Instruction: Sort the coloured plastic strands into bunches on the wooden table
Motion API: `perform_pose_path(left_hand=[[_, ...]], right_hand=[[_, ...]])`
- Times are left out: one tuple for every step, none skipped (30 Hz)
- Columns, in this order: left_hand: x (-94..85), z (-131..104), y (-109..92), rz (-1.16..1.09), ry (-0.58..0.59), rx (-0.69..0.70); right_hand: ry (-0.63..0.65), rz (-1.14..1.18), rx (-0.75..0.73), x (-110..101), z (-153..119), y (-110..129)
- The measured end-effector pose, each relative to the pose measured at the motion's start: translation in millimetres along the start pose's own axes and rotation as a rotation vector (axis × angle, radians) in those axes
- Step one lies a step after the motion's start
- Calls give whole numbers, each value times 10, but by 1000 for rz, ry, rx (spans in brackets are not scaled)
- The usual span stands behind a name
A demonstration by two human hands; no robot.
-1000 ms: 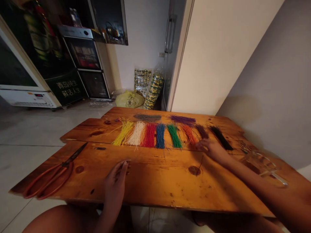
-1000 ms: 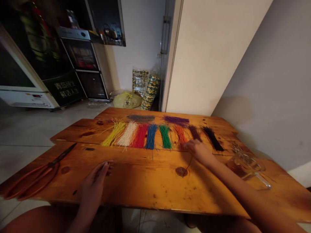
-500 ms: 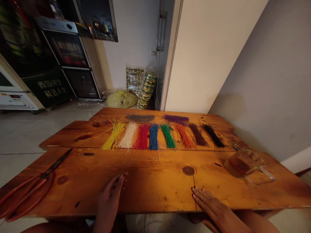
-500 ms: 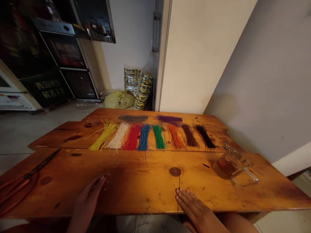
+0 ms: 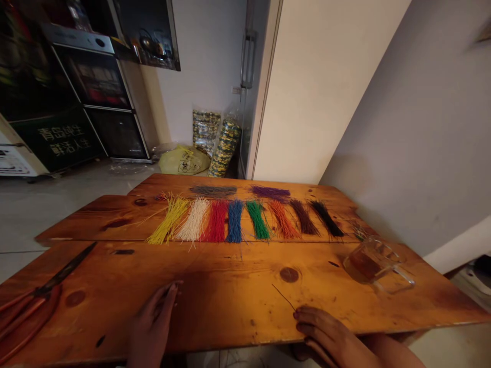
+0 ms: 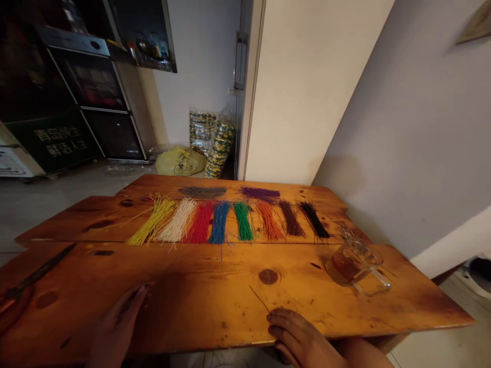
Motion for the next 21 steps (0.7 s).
perform_pose_path(left_hand=[[1,-3,9,1,0,-2],[-1,-7,14,6,-3,-5],[-3,-11,15,10,-6,-4],[-6,-15,12,13,-6,0],[-6,-18,8,17,2,8],[-4,-19,3,21,14,18],[0,-20,-3,26,25,27],[5,-19,-8,32,35,34],[11,-18,-13,39,43,38],[17,-17,-17,47,50,38],[22,-15,-20,57,54,37],[26,-15,-23,64,58,36],[29,-16,-26,71,62,37],[29,-18,-30,75,60,40],[27,-21,-35,77,58,44],[23,-24,-40,77,56,50],[18,-27,-46,74,52,57],[13,-30,-51,73,50,64],[7,-32,-56,74,47,72],[3,-34,-58,79,43,79],[-2,-34,-59,87,38,84]], right_hand=[[3,-10,-3,-4,-31,-21],[20,-19,-5,-17,-63,-51],[48,-20,-10,-40,-94,-85],[89,-14,-18,-73,-123,-121],[136,-5,-29,-112,-146,-152],[187,4,-40,-153,-163,-176],[228,16,-54,-193,-173,-189],[259,26,-68,-228,-175,-190],[272,34,-80,-254,-171,-181],[269,40,-89,-270,-163,-164],[258,42,-93,-273,-152,-143],[243,39,-90,-264,-142,-120],[228,30,-75,-246,-133,-99],[210,18,-50,-222,-129,-81],[188,8,-23,-198,-129,-65],[161,3,2,-176,-133,-52],[131,4,20,-158,-142,-41],[102,9,30,-146,-154,-32],[78,15,36,-139,-171,-25],[63,19,39,-132,-191,-21],[62,21,49,-124,-216,-21]])
Point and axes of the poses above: each hand's wrist, its own z-axis towards the middle knuckle, its own x-axis out of the palm, y = z × x, the point moved 2 cm from there along z, towards the middle knuckle, and after that the axes turned 8 degrees about y, right-handed, at the moved point
